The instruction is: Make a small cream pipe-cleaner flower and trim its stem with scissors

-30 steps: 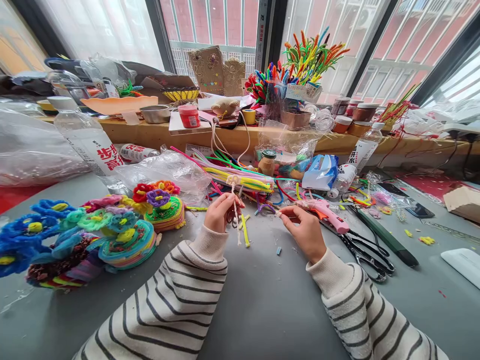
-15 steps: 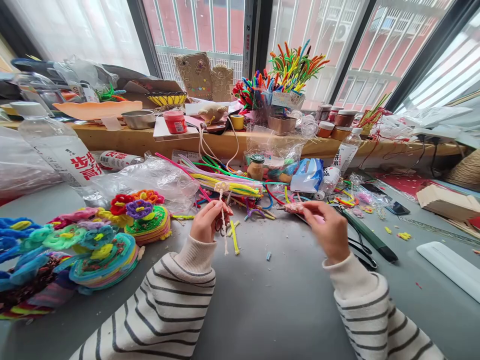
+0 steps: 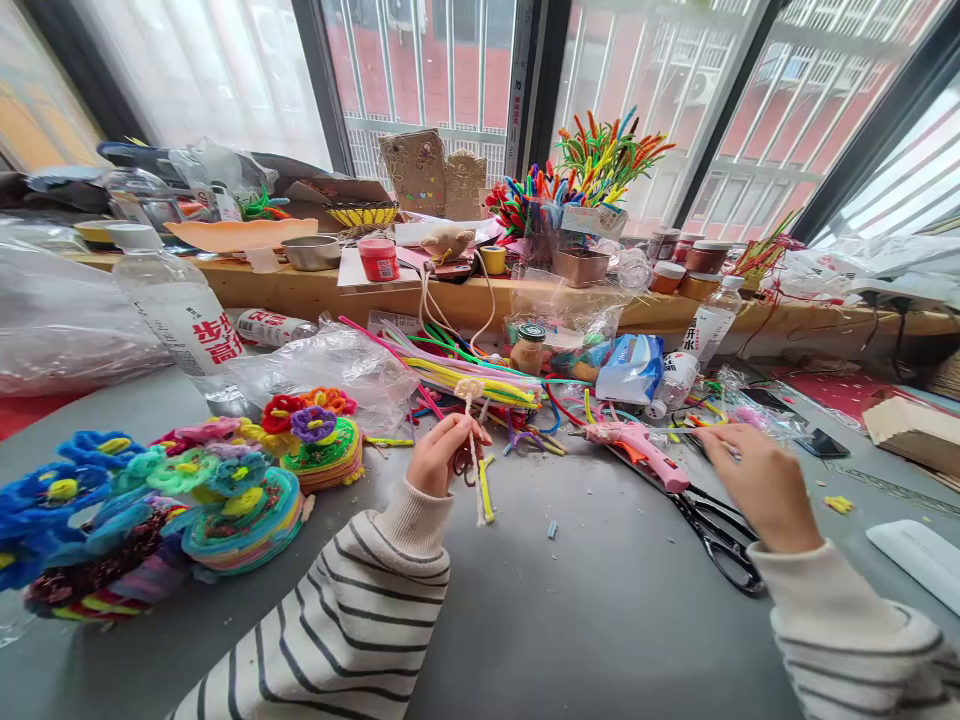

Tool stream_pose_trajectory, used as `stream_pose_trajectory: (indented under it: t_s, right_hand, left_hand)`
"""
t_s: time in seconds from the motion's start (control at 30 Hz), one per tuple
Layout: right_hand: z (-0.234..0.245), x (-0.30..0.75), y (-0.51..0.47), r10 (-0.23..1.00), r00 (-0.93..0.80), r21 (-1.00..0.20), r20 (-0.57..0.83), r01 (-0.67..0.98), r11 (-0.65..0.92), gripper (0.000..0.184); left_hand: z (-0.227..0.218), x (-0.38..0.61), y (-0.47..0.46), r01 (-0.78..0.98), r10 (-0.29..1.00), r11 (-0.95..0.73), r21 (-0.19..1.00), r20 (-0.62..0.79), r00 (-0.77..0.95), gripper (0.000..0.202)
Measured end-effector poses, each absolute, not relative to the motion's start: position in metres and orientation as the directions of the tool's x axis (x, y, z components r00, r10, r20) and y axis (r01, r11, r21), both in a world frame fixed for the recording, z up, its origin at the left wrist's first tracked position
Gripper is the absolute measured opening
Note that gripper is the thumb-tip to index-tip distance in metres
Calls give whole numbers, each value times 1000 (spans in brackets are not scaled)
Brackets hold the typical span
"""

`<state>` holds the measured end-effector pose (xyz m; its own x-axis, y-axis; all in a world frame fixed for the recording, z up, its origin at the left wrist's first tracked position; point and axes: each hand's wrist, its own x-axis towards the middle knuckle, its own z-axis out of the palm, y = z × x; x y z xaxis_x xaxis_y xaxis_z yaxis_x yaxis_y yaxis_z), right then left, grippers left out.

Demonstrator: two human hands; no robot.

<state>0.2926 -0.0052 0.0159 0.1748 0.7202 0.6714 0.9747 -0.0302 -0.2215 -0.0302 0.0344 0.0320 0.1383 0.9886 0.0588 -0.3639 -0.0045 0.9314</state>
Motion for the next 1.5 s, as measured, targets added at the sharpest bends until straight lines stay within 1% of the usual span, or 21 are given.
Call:
stream_pose_trajectory:
  t_s: [0.03,0.1,0.17,0.23,0.3,0.37,0.43,0.5,0.57,0.67,0.83,0.93,1.03,1.1,1.27,1.5]
  right_hand:
    - [17,265,-8,744,117,-277,658,956,95,32]
    - [23,208,-12,814,-17,-430,580,843,324,29]
    - [29,159,-13,845,-117,-559,523,701,443,30]
    - [31,126,-10,880,-167,-693,445,558,456,34]
    - [27,109,-7,901,-240,-801,363,414,433,39]
    - [19,104,-3,933,-242,-908,265,263,326,45]
    - [11,106,-1,959,-205,-958,198,165,233,44]
    - [6,110,-1,971,-197,-986,134,74,151,39]
    - [5,113,-3,966,-248,-997,75,-32,69,35]
    - [5,115,-8,947,-319,-992,39,-129,-3,32]
    - [1,110,-11,961,-272,-988,53,-152,12,35]
    - [0,106,-12,951,-306,-990,37,-139,-7,36]
    - [1,103,-12,951,-307,-988,27,-153,-21,36]
    - [1,103,-13,956,-295,-985,-2,-166,-53,37]
    - [-2,99,-16,955,-270,-954,-123,-234,-189,39]
    - [-1,95,-17,950,-267,-944,-161,-238,-227,36]
  left_hand:
    - [31,-30,34,-362,986,6,932,54,156,20]
    - [29,-29,35,-345,980,24,938,47,196,22]
    - [27,-29,36,-314,972,31,949,45,230,24]
    - [24,-29,37,-286,966,34,958,43,256,26]
    - [23,-28,37,-271,959,40,962,39,279,27]
    - [24,-27,35,-253,951,53,966,29,308,27]
    - [26,-24,33,-231,944,57,971,23,328,28]
    - [28,-22,31,-218,942,52,975,25,335,29]
    - [29,-21,30,-216,940,45,975,32,340,29]
    - [26,-22,31,-228,938,42,973,40,343,28]
    - [17,-22,33,-288,916,68,955,55,398,27]
    - [17,-19,30,-293,889,81,953,64,454,28]
    - [19,-16,25,-273,862,116,955,39,506,30]
    - [21,-15,23,-263,858,121,957,33,513,31]
    - [22,-12,20,-240,852,151,959,-3,523,30]
    - [22,-10,18,-278,871,157,948,-1,491,30]
